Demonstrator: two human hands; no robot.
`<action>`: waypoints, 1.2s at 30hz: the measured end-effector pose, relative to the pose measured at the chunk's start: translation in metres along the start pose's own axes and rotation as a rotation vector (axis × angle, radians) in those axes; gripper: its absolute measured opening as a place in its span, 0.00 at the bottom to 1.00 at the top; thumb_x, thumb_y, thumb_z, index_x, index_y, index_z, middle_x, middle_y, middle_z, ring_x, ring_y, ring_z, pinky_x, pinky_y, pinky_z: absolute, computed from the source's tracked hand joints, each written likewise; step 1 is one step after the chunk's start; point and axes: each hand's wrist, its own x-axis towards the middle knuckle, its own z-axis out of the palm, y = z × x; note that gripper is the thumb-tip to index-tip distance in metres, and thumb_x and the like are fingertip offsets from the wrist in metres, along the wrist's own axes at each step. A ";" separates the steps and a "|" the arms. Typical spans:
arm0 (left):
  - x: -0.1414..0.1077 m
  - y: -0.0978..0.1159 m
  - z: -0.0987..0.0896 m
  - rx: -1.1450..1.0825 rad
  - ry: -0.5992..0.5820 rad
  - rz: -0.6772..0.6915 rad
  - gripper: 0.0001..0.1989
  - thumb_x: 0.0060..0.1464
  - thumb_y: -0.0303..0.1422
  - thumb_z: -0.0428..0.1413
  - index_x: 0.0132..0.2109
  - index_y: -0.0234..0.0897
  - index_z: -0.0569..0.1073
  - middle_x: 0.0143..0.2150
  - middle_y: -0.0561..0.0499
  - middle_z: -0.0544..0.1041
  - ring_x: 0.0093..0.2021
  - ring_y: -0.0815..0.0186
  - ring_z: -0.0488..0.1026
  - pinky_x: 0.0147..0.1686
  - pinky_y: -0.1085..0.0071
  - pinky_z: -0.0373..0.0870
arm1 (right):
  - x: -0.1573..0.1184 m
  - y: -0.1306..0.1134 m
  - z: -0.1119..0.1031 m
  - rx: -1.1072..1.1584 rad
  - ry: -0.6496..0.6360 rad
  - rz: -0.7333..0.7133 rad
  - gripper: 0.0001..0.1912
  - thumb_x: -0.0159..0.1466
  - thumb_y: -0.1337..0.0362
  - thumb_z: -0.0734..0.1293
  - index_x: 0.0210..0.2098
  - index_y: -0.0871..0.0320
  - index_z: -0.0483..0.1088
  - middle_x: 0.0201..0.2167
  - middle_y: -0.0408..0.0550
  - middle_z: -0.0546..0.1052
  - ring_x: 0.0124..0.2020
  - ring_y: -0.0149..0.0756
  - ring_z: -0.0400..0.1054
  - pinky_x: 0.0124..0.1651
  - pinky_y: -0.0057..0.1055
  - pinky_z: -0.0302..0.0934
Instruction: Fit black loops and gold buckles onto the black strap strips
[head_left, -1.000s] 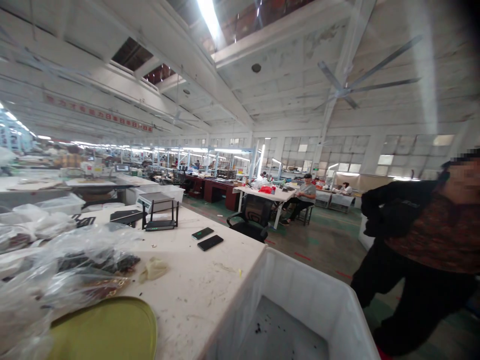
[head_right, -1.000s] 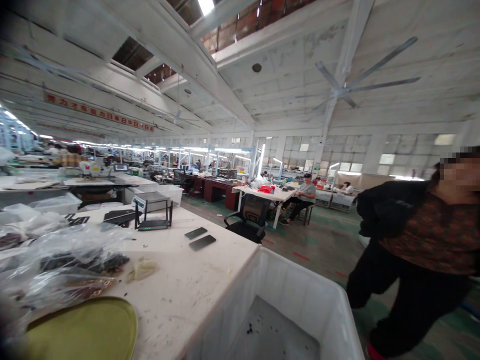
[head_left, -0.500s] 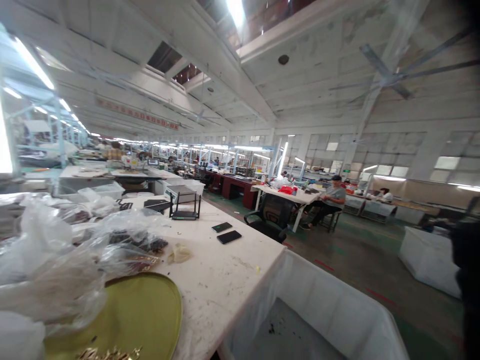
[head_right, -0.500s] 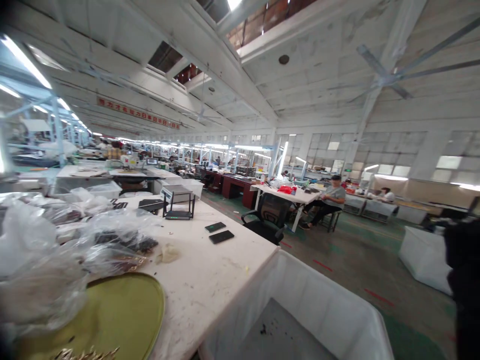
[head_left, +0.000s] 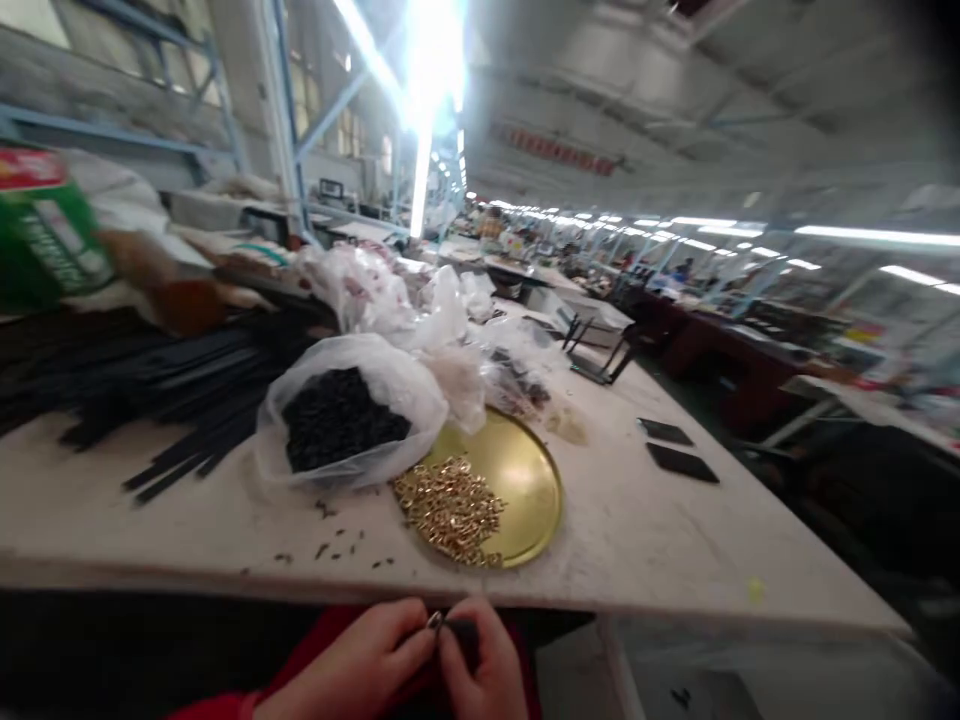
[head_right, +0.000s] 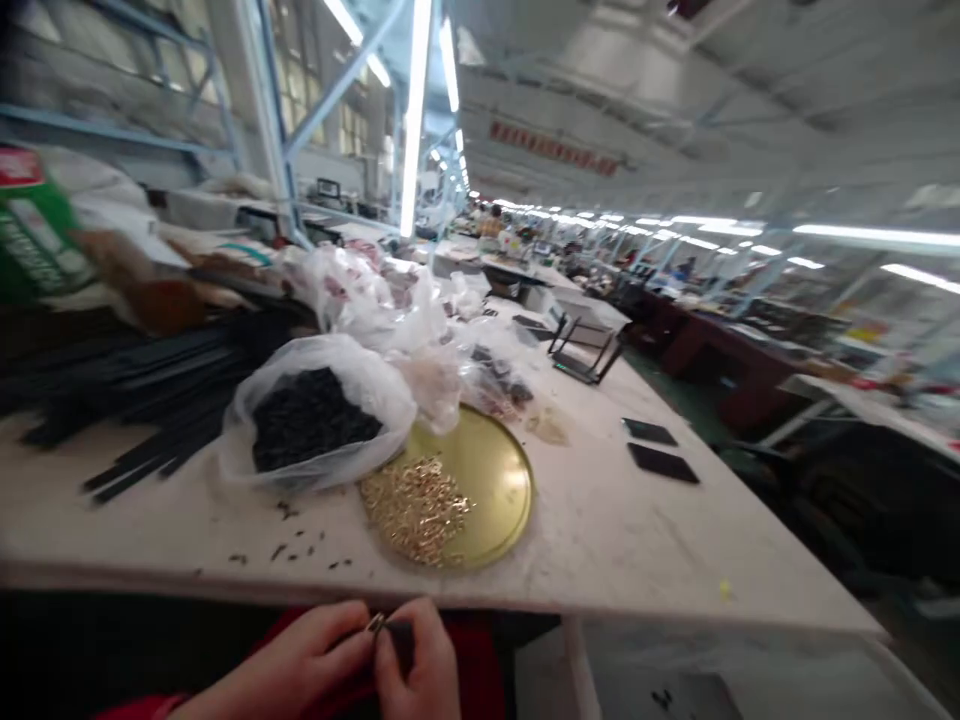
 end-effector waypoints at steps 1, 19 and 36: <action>-0.002 -0.003 -0.002 0.048 -0.026 0.083 0.12 0.51 0.39 0.55 0.27 0.36 0.70 0.27 0.55 0.70 0.30 0.65 0.65 0.31 0.72 0.61 | 0.004 0.003 0.003 0.032 0.047 0.016 0.09 0.55 0.56 0.68 0.28 0.56 0.70 0.25 0.43 0.72 0.29 0.34 0.65 0.33 0.28 0.61; 0.005 -0.008 -0.016 -0.105 -0.173 0.101 0.13 0.53 0.40 0.48 0.32 0.33 0.69 0.23 0.55 0.65 0.20 0.72 0.58 0.17 0.77 0.52 | 0.018 0.004 0.019 0.417 0.012 0.244 0.14 0.52 0.57 0.71 0.33 0.58 0.68 0.21 0.38 0.69 0.22 0.28 0.62 0.29 0.25 0.59; -0.001 -0.002 -0.025 -0.484 -0.330 -0.226 0.16 0.36 0.30 0.51 0.37 0.32 0.69 0.32 0.51 0.75 0.21 0.76 0.65 0.17 0.80 0.54 | 0.023 0.009 0.003 0.633 0.161 0.309 0.11 0.51 0.62 0.72 0.31 0.57 0.68 0.22 0.37 0.67 0.20 0.23 0.57 0.24 0.21 0.58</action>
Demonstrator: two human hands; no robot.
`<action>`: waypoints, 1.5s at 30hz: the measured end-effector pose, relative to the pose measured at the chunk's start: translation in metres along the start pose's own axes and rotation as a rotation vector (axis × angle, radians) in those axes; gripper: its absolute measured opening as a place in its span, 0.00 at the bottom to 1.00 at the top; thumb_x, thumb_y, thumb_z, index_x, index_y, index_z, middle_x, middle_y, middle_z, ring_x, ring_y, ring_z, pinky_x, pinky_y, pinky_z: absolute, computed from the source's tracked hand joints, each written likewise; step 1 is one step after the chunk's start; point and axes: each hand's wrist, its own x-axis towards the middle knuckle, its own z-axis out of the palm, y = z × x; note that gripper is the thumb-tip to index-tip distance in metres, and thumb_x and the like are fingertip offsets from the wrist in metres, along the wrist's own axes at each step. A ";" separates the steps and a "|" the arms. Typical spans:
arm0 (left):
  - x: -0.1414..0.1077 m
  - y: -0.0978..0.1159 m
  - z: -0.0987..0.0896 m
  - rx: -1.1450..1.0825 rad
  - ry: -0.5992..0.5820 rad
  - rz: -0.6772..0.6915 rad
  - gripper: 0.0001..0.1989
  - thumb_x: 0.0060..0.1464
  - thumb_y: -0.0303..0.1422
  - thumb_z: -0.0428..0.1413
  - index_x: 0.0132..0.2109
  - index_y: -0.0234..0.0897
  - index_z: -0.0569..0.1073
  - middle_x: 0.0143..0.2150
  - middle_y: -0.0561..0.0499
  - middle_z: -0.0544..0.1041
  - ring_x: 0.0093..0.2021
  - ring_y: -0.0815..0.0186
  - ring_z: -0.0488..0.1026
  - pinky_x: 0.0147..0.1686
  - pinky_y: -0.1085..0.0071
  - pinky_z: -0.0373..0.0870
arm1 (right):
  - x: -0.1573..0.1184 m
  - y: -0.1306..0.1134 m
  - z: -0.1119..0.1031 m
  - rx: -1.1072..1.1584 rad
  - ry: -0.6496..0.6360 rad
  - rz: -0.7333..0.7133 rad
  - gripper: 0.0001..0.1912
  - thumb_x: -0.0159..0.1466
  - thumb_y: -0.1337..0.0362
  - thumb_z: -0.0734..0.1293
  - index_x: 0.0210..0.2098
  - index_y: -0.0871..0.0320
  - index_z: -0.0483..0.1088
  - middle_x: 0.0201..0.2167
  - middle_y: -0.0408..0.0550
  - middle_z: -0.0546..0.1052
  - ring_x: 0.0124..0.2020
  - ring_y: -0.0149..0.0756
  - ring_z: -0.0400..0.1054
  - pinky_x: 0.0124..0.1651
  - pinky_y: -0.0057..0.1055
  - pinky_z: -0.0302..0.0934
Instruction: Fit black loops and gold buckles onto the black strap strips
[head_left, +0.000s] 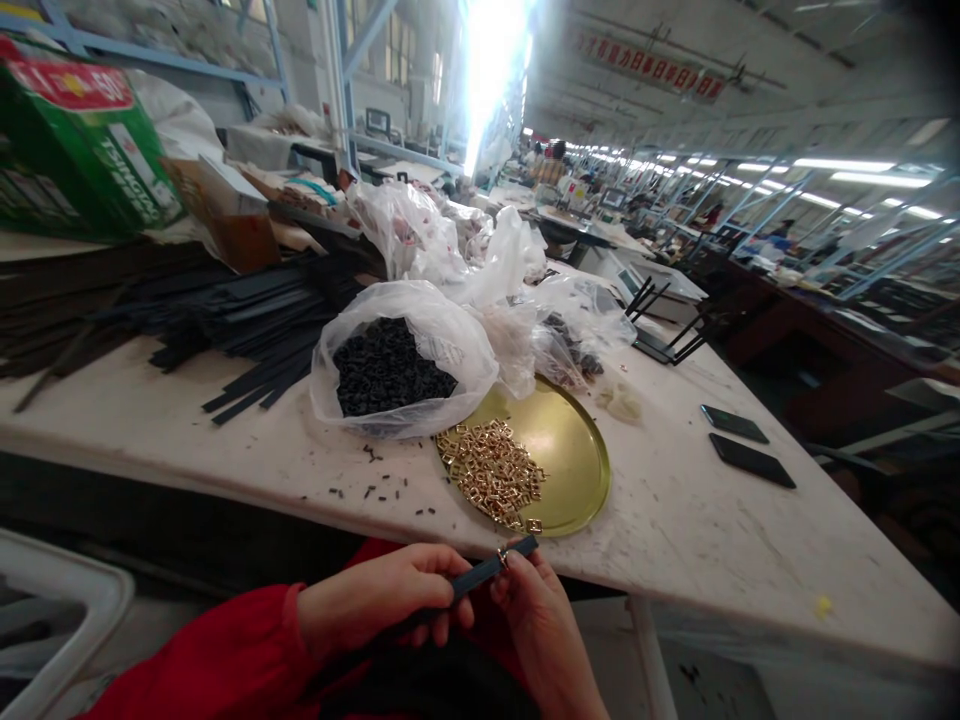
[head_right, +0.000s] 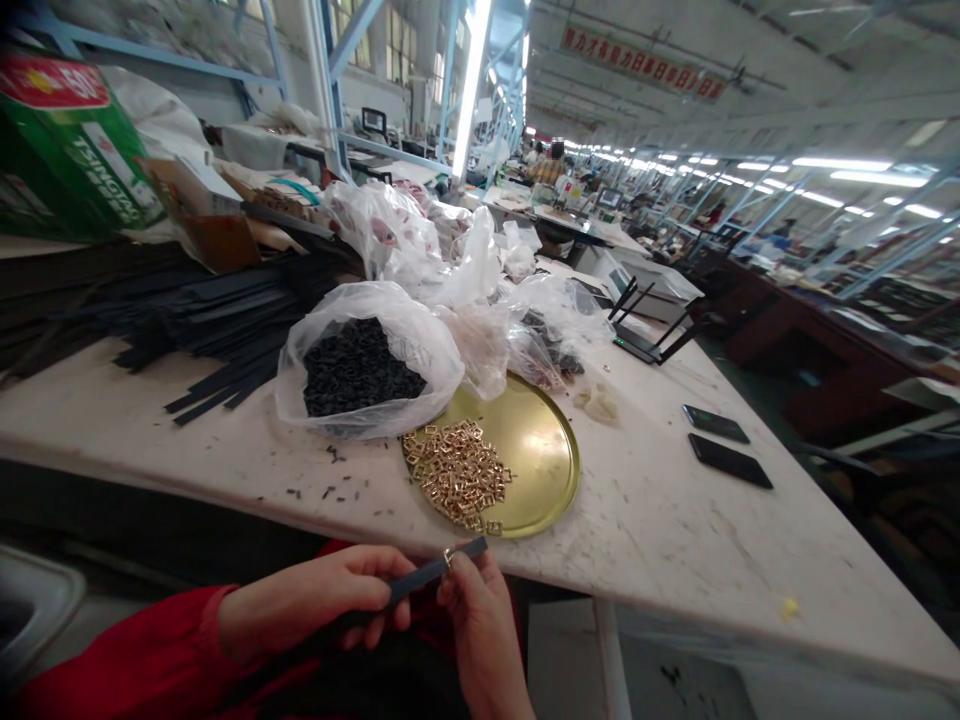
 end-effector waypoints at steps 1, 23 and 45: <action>0.000 -0.001 0.000 0.001 -0.004 0.008 0.17 0.36 0.29 0.51 0.38 0.32 0.69 0.33 0.51 0.75 0.22 0.75 0.66 0.18 0.80 0.55 | 0.000 0.000 0.000 0.005 0.002 0.003 0.11 0.50 0.62 0.72 0.30 0.57 0.68 0.22 0.36 0.67 0.20 0.23 0.57 0.24 0.20 0.58; 0.012 -0.021 0.001 -0.125 -0.102 0.033 0.19 0.50 0.45 0.53 0.39 0.31 0.71 0.31 0.48 0.75 0.23 0.72 0.70 0.17 0.81 0.61 | -0.008 0.000 0.005 0.012 -0.033 0.048 0.13 0.50 0.64 0.71 0.34 0.57 0.67 0.21 0.37 0.69 0.21 0.26 0.62 0.25 0.23 0.58; 0.020 -0.029 0.005 -0.131 0.088 -0.006 0.14 0.44 0.38 0.57 0.36 0.31 0.70 0.26 0.55 0.68 0.22 0.75 0.61 0.17 0.81 0.53 | -0.015 0.009 0.003 0.065 -0.016 0.059 0.14 0.51 0.64 0.73 0.35 0.57 0.69 0.27 0.38 0.73 0.24 0.24 0.66 0.29 0.21 0.64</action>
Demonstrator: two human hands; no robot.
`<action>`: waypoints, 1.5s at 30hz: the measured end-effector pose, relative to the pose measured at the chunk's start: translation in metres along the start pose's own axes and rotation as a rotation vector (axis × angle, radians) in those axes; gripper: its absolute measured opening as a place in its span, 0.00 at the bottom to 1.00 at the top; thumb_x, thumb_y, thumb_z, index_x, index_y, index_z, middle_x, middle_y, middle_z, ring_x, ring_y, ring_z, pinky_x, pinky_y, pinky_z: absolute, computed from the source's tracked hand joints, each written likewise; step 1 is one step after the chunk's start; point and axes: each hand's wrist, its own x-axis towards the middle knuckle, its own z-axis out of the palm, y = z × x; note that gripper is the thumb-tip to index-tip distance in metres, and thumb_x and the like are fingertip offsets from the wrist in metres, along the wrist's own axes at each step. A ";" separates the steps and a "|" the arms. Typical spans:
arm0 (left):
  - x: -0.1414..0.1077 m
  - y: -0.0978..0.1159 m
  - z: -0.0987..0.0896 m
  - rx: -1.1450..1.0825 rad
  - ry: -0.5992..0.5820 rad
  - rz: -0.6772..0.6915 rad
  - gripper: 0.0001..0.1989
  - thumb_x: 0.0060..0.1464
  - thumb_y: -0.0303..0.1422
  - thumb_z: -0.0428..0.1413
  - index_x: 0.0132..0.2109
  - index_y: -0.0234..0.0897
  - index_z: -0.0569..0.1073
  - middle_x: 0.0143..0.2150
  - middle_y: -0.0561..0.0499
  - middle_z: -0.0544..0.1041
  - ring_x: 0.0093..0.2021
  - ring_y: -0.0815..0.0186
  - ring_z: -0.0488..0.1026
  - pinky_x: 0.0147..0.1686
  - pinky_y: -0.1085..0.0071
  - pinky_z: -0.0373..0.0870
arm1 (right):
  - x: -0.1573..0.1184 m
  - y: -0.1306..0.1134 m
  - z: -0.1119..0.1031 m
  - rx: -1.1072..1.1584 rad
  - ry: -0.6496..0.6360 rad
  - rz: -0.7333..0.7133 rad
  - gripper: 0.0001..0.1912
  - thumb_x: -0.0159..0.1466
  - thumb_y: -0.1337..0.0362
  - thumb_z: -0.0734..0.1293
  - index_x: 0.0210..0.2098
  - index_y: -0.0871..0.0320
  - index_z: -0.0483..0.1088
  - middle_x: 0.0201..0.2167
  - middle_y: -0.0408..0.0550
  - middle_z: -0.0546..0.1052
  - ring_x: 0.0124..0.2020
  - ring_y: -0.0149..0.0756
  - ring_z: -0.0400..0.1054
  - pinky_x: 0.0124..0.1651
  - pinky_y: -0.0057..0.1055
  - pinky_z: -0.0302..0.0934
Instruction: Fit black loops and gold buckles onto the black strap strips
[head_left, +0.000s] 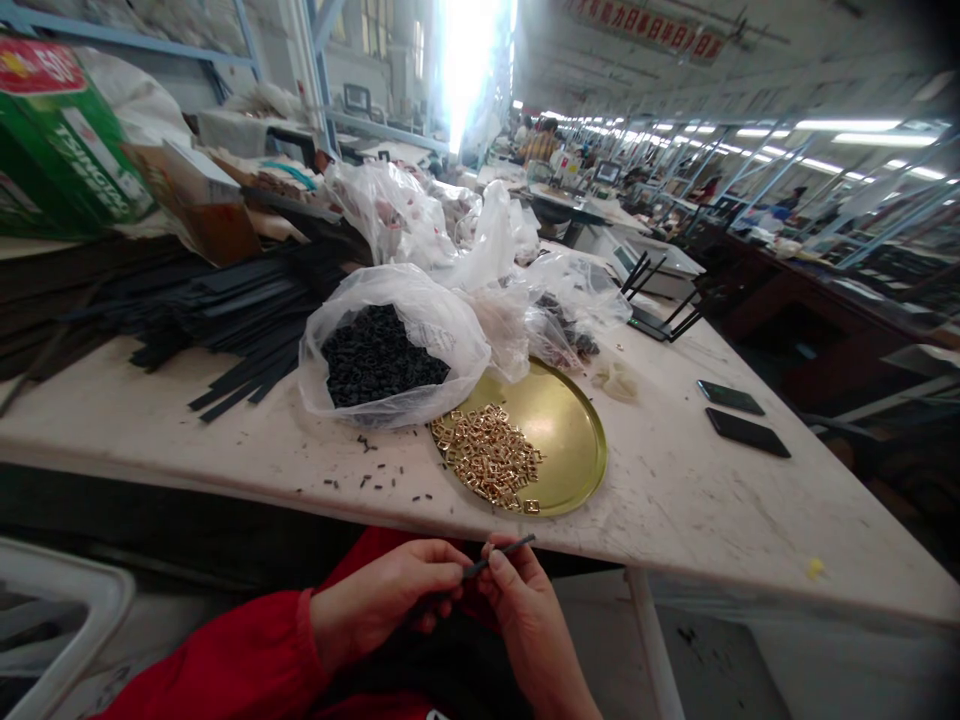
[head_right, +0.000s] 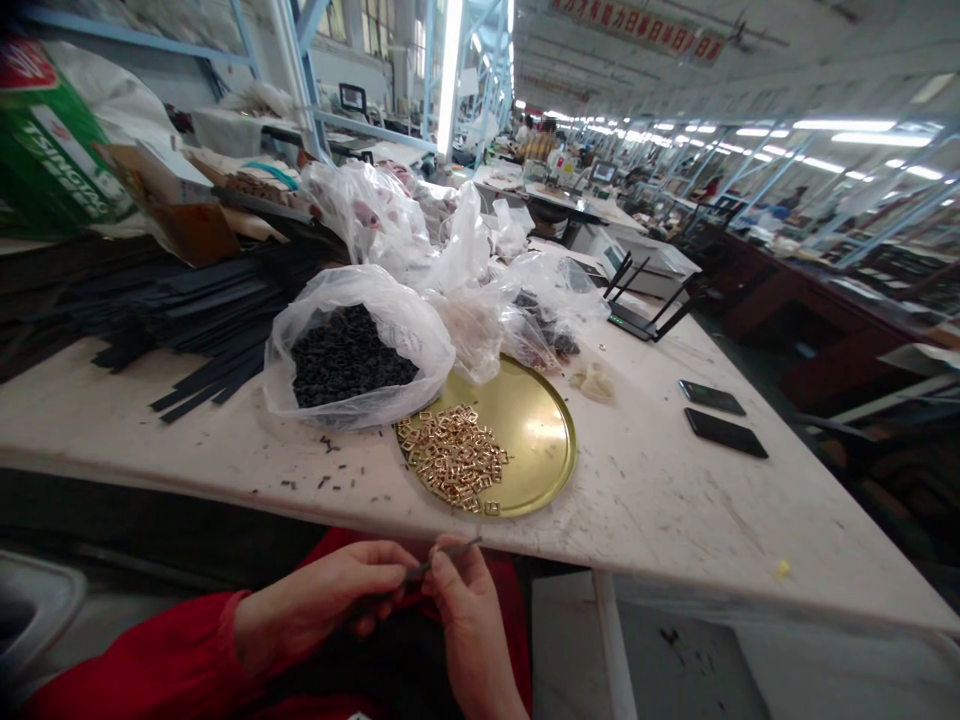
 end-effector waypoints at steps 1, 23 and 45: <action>0.000 0.000 0.001 0.059 0.021 0.024 0.14 0.44 0.37 0.57 0.36 0.31 0.69 0.25 0.55 0.68 0.22 0.74 0.61 0.17 0.80 0.53 | -0.001 0.000 0.000 0.015 0.012 0.007 0.14 0.50 0.64 0.73 0.35 0.57 0.70 0.28 0.39 0.74 0.24 0.24 0.67 0.29 0.21 0.64; -0.014 0.006 0.015 0.656 0.196 0.358 0.11 0.48 0.23 0.47 0.36 0.34 0.72 0.35 0.51 0.76 0.36 0.65 0.71 0.38 0.74 0.65 | 0.003 0.005 -0.009 0.205 0.030 0.144 0.14 0.49 0.67 0.74 0.36 0.61 0.73 0.29 0.43 0.76 0.23 0.22 0.68 0.28 0.19 0.65; -0.012 -0.003 0.008 0.853 0.191 0.382 0.10 0.54 0.29 0.48 0.42 0.36 0.70 0.42 0.48 0.73 0.42 0.62 0.69 0.43 0.71 0.63 | -0.006 0.004 -0.007 0.137 0.048 0.137 0.17 0.47 0.68 0.75 0.37 0.58 0.73 0.33 0.44 0.76 0.28 0.24 0.69 0.32 0.20 0.66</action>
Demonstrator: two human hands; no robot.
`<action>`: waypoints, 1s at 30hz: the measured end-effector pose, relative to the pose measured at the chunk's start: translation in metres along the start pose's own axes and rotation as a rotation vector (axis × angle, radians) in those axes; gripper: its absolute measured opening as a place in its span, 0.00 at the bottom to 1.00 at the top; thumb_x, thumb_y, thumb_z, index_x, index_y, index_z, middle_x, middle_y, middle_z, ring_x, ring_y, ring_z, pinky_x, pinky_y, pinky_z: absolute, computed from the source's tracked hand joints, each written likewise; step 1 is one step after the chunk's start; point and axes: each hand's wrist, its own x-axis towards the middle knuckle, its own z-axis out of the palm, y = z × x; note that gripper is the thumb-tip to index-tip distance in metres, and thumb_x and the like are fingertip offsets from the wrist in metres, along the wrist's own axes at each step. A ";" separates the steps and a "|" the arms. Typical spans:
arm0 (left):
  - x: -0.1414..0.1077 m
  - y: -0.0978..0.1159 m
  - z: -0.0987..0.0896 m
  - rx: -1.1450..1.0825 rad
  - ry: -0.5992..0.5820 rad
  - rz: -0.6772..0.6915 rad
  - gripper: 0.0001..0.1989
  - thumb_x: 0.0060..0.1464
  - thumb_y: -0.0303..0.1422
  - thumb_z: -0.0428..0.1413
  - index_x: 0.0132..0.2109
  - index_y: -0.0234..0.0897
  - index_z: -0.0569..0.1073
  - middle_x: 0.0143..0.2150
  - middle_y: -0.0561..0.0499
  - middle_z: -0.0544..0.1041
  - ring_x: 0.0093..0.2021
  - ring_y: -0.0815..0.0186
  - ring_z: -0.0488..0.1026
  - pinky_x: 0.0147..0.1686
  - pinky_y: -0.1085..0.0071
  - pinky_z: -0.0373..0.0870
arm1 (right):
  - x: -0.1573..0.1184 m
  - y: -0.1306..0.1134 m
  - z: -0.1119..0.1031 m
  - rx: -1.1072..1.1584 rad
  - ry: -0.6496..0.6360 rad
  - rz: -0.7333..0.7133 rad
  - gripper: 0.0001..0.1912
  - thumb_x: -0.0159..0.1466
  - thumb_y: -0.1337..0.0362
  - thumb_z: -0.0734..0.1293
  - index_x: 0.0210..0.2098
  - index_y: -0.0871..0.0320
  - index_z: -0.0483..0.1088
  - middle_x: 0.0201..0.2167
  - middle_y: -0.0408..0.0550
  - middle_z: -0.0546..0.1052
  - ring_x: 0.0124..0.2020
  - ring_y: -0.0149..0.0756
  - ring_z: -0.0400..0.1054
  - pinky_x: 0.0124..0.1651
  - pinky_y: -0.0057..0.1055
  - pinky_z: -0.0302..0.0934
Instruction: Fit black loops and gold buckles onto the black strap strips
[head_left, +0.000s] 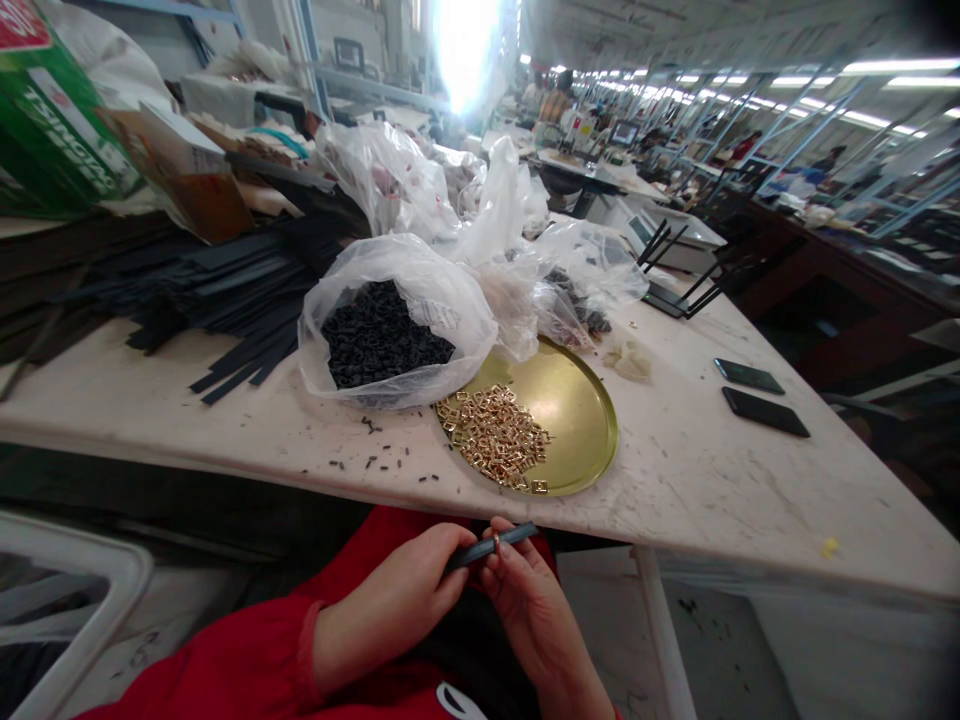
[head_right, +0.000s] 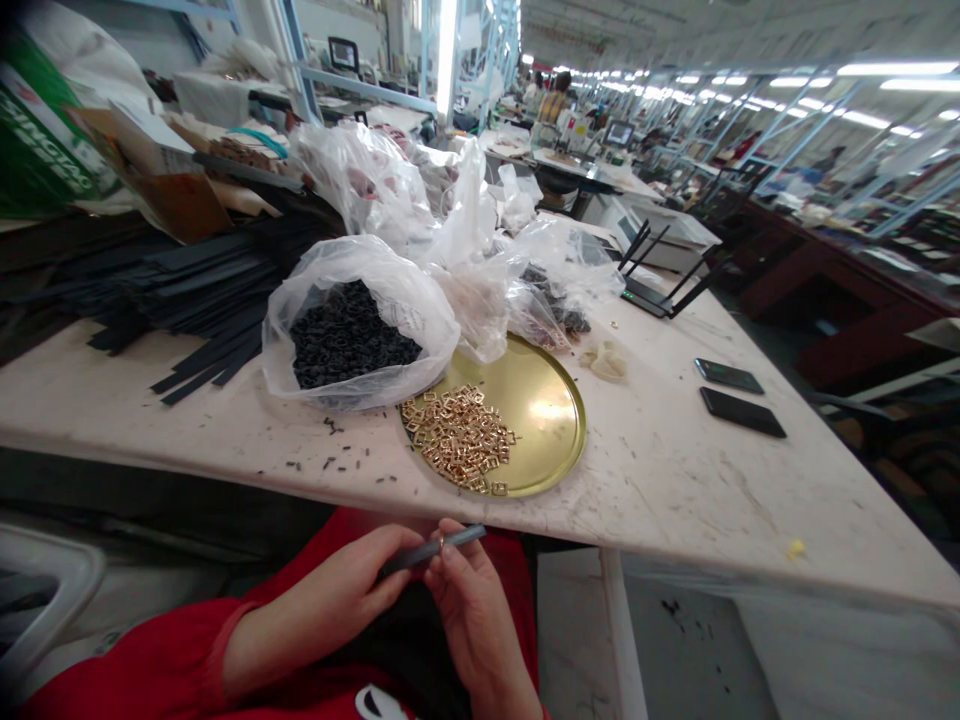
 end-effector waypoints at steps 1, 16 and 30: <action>0.000 -0.001 -0.001 0.009 -0.007 -0.006 0.10 0.56 0.30 0.46 0.41 0.36 0.70 0.40 0.48 0.73 0.40 0.62 0.69 0.41 0.71 0.63 | -0.001 0.000 0.000 -0.013 0.008 -0.004 0.19 0.46 0.68 0.75 0.38 0.58 0.73 0.35 0.44 0.76 0.30 0.25 0.70 0.33 0.21 0.66; 0.004 0.003 -0.005 -0.594 -0.321 -0.336 0.18 0.50 0.46 0.46 0.33 0.34 0.65 0.20 0.55 0.69 0.17 0.73 0.62 0.18 0.77 0.54 | -0.001 0.005 0.001 -0.172 -0.076 -0.048 0.15 0.52 0.62 0.72 0.38 0.59 0.70 0.23 0.40 0.72 0.24 0.25 0.65 0.29 0.22 0.60; 0.006 -0.001 -0.002 -0.656 -0.326 -0.365 0.17 0.50 0.43 0.49 0.34 0.32 0.70 0.20 0.54 0.70 0.17 0.74 0.63 0.17 0.79 0.55 | 0.001 0.008 0.000 -0.215 -0.100 0.011 0.14 0.51 0.61 0.72 0.35 0.61 0.70 0.21 0.40 0.70 0.20 0.23 0.59 0.24 0.20 0.53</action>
